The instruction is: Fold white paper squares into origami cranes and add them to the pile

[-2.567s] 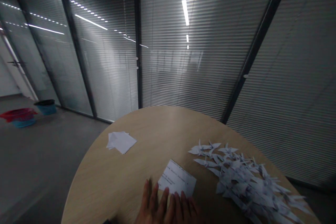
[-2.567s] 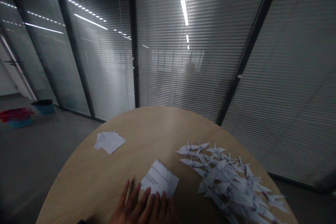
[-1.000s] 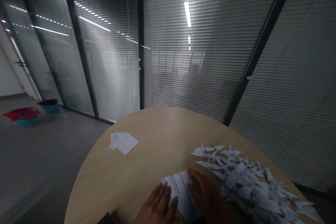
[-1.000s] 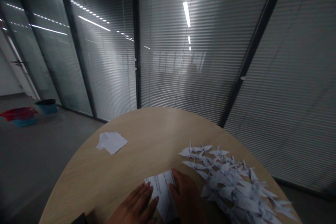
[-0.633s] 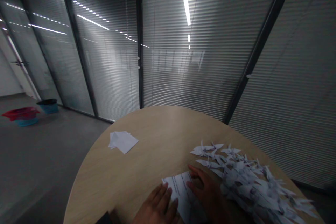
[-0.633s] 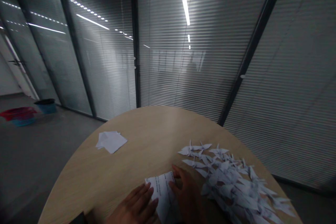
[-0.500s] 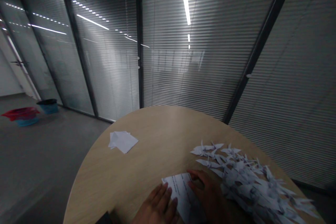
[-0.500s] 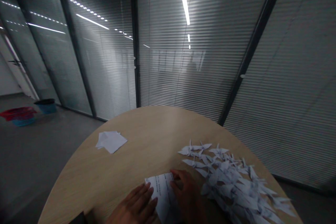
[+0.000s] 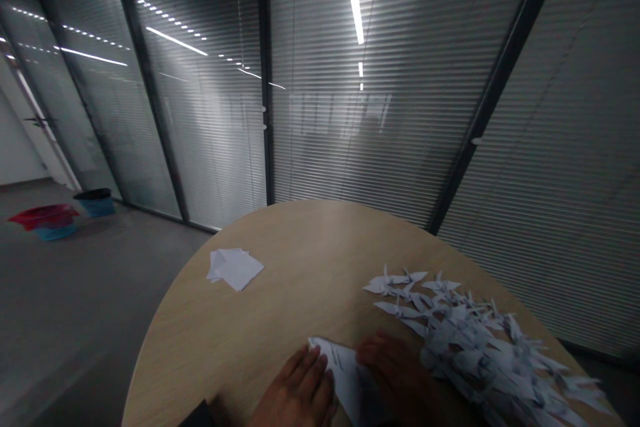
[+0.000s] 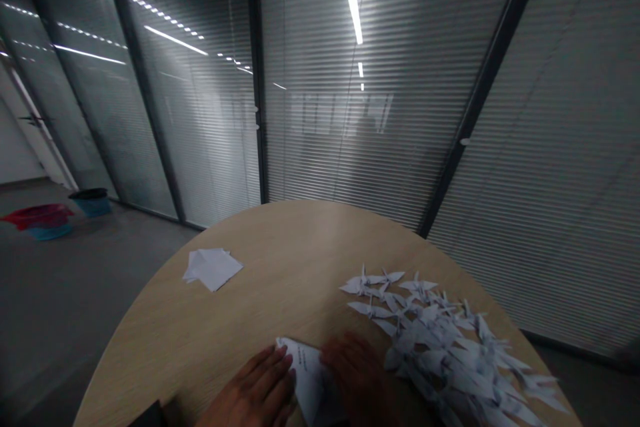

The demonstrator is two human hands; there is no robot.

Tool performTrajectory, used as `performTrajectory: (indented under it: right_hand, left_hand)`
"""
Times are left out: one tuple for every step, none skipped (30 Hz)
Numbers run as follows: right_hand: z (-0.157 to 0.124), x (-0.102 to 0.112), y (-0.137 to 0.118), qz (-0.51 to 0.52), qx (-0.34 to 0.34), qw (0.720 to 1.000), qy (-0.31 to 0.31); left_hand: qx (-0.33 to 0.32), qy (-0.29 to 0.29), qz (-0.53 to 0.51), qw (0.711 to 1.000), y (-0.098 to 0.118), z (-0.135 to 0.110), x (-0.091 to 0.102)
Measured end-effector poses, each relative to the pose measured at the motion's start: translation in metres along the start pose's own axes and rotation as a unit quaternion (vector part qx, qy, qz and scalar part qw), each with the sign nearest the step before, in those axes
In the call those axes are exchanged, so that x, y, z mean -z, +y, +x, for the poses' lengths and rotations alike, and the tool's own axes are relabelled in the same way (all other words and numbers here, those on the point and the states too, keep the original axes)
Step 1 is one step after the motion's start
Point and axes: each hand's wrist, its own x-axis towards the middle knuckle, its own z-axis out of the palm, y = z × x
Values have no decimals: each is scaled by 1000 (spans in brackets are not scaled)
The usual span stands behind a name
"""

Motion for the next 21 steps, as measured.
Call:
performTrajectory:
  right_hand:
    - [-1, 5, 1, -7, 65, 997, -50]
    - [-3, 9, 2, -22, 96, 993, -69]
    - [-5, 11, 3, -33, 124, 989, -77]
    - [-6, 12, 4, -41, 136, 986, -87]
    - [-8, 11, 5, -44, 139, 985, -89]
    - [-9, 10, 6, -44, 138, 985, -93]
    - [-10, 8, 6, -41, 132, 986, -98]
    - [-10, 7, 6, -40, 131, 985, -101]
    - [-10, 7, 5, -42, 130, 986, -99]
    - [-9, 7, 4, -48, 135, 985, -96]
    - [-8, 8, 2, -56, 144, 984, -94]
    - [-6, 10, 1, -63, 153, 982, -92]
    - [-5, 11, -1, -69, 161, 980, -92]
    - [-4, 13, -2, -69, 165, 979, -96]
    - [-3, 13, -3, -65, 163, 980, -98]
    - [-2, 14, -4, -58, 159, 981, -98]
    - [-2, 13, -4, -52, 150, 983, -93]
    - [-3, 12, -4, -50, 142, 985, -89]
    - [-4, 10, -4, -52, 138, 985, -86]
    - [-4, 9, -4, -60, 137, 985, -86]
    - [-5, 7, -4, -71, 136, 984, -91]
  left_hand:
    - [3, 0, 1, 1000, 0, 0, -1]
    - [4, 0, 2, 1000, 0, -1, -1]
    - [5, -1, 2, 1000, 1, -1, -2]
    - [4, -5, 2, 1000, 1, -2, -2]
    - [2, -10, 2, 1000, 1, -2, -3]
    - [0, -14, 2, 1000, 1, -2, -3]
    - [0, -15, 2, 1000, 1, -2, -3]
    - [1, -16, 2, 1000, 1, -2, -3]
    - [4, -13, 0, 1000, 2, -1, -2]
    - [7, -7, -3, 1000, 2, -1, -1]
    - [10, -6, -5, 1000, 2, 0, 0]
    - [8, -11, -7, 1000, 1, 2, 2]
    - [3, -16, -5, 1000, 1, 4, 5]
    - [-7, -31, -3, 999, 0, 6, 9]
    - [-19, -41, 1, 999, -1, 8, 12]
    - [-23, -35, 5, 999, -2, 10, 16]
    - [-39, -53, 7, 998, -3, 12, 19]
    - [-48, -60, 10, 997, -4, 14, 22]
    - [-59, -64, 14, 996, -4, 16, 24]
    - [-65, -70, 16, 995, -5, 17, 25]
    - [-68, -66, 19, 995, -5, 17, 25]
